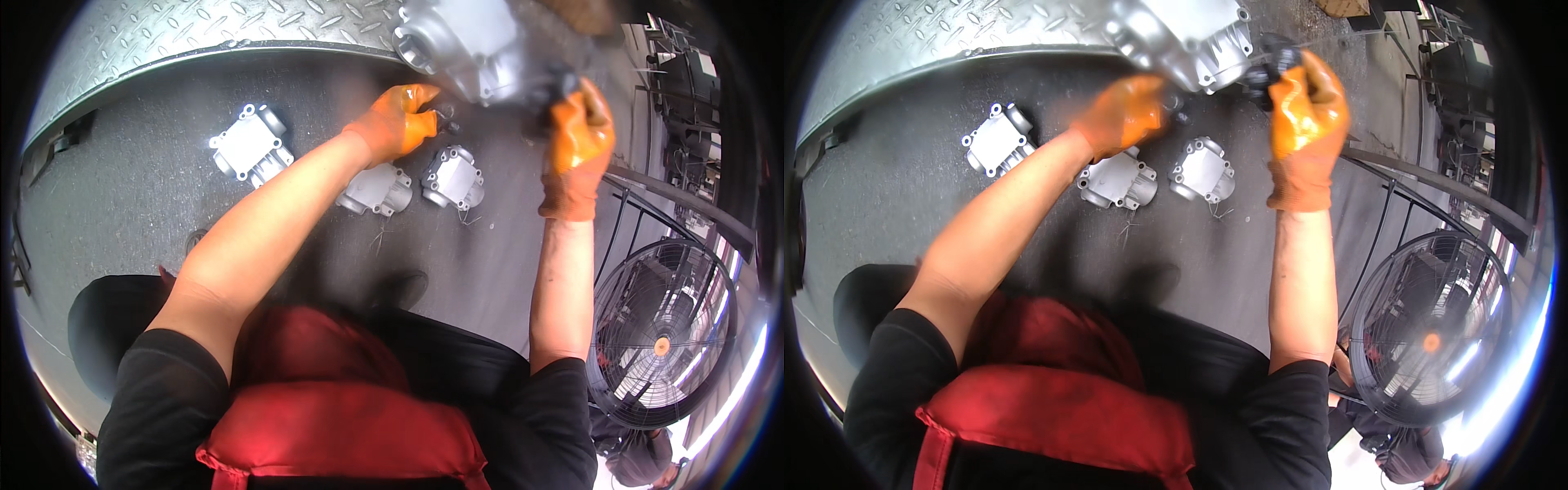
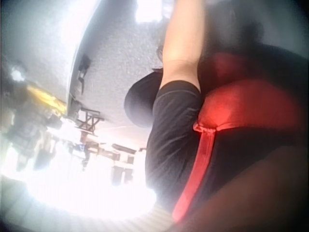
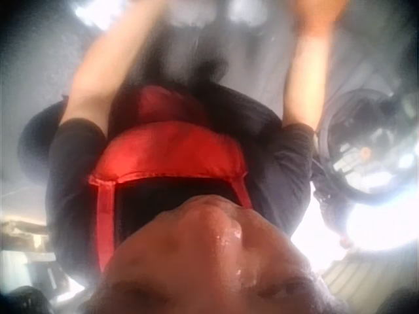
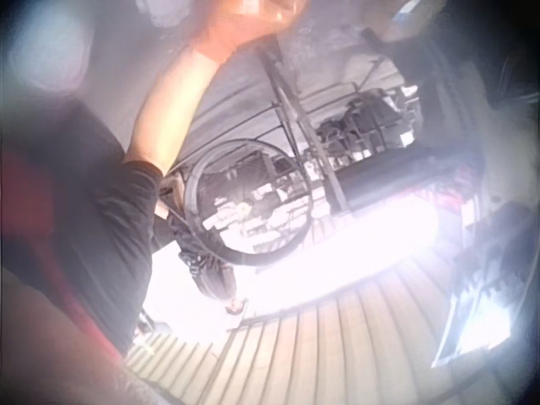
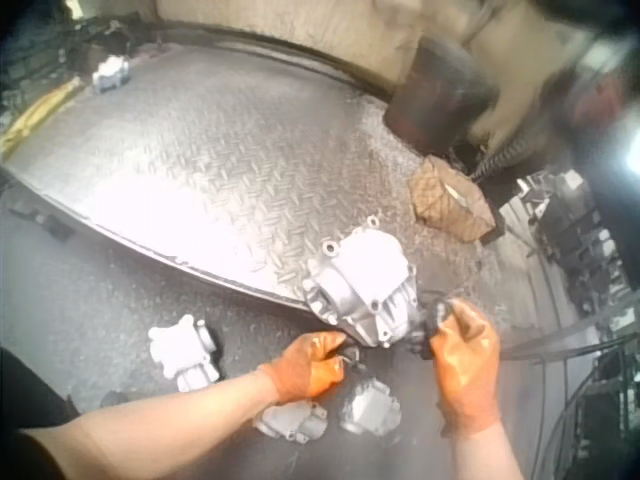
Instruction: The person works with metal engine housings, first using a tool inside a large machine, then carrying a part across a fabrication floor to a table where they clean or deburr it using a small handheld tool and a cloth.
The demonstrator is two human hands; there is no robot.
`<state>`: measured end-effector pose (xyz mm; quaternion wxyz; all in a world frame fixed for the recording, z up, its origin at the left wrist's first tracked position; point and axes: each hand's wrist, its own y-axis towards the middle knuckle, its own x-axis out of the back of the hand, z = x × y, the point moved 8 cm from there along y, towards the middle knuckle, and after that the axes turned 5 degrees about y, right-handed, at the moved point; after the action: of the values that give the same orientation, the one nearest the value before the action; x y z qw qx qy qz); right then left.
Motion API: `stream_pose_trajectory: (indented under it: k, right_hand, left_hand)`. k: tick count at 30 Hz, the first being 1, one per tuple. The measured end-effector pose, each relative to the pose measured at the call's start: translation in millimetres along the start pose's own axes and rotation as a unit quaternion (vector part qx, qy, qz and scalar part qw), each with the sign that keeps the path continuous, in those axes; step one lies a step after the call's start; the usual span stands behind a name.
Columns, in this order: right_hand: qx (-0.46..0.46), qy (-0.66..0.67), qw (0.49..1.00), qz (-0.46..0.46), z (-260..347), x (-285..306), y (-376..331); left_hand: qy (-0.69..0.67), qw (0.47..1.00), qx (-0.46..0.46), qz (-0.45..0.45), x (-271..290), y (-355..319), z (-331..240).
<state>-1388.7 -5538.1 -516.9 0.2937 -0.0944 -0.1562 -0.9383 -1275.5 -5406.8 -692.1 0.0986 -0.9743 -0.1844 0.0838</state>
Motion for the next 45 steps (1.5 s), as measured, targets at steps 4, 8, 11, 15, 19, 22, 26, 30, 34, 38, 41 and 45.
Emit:
stream_pose_trajectory:
  k: [4,8,11,15,19,22,26,30,34,38,41,45]
  right_hand:
    - [0.008,-0.074,0.997,0.017,0.5,-8.2,-8.6]
    - [-0.048,-0.007,0.997,0.058,1.2,-22.7,-12.6]
    - [-0.053,0.026,0.992,0.107,9.3,-32.8,1.6]
    - [-0.003,-0.01,0.99,0.143,3.8,-36.9,-2.4]
    - [0.01,-0.033,0.988,0.15,-20.5,-11.2,-28.9]
    - [0.254,-0.272,0.926,0.058,-5.6,4.9,-62.9]
    - [0.334,-0.371,0.859,0.11,-6.3,-20.6,-80.1]
    - [0.361,-0.411,0.828,0.124,-10.5,-38.4,-92.5]
    - [0.331,-0.374,0.851,0.164,-27.3,-40.7,-110.2]
    - [0.269,-0.318,0.877,0.24,-35.8,-9.8,-117.6]
    - [0.156,-0.178,0.963,0.126,-29.2,28.8,-114.2]
    - [0.074,-0.257,0.962,0.064,3.4,18.1,-69.7]
  left_hand:
    - [0.066,0.996,0.009,0.061,0.6,-7.8,-4.3]
    - [0.035,0.992,0.048,0.11,-7.9,-10.5,1.0]
    - [0.091,0.993,-0.005,0.07,-4.6,-5.3,11.7]
    - [0.056,0.989,-0.009,0.138,-7.1,-5.2,15.3]
    - [-0.145,0.978,0.048,0.139,-15.9,-3.5,-0.5]
    - [-0.288,0.931,0.079,0.209,-29.7,-18.1,-34.2]
    - [-0.317,0.922,0.091,0.202,-44.4,-17.1,-26.3]
    - [-0.315,0.936,0.004,0.158,-57.4,-19.1,-41.3]
    - [-0.369,0.92,0.083,0.102,-72.8,-11.0,-35.9]
    - [-0.393,0.91,0.096,0.091,-78.1,-4.2,-23.3]
    - [-0.383,0.914,0.109,0.078,-78.7,-4.4,-25.0]
    - [-0.349,0.93,0.095,0.056,-71.6,-5.7,-31.9]
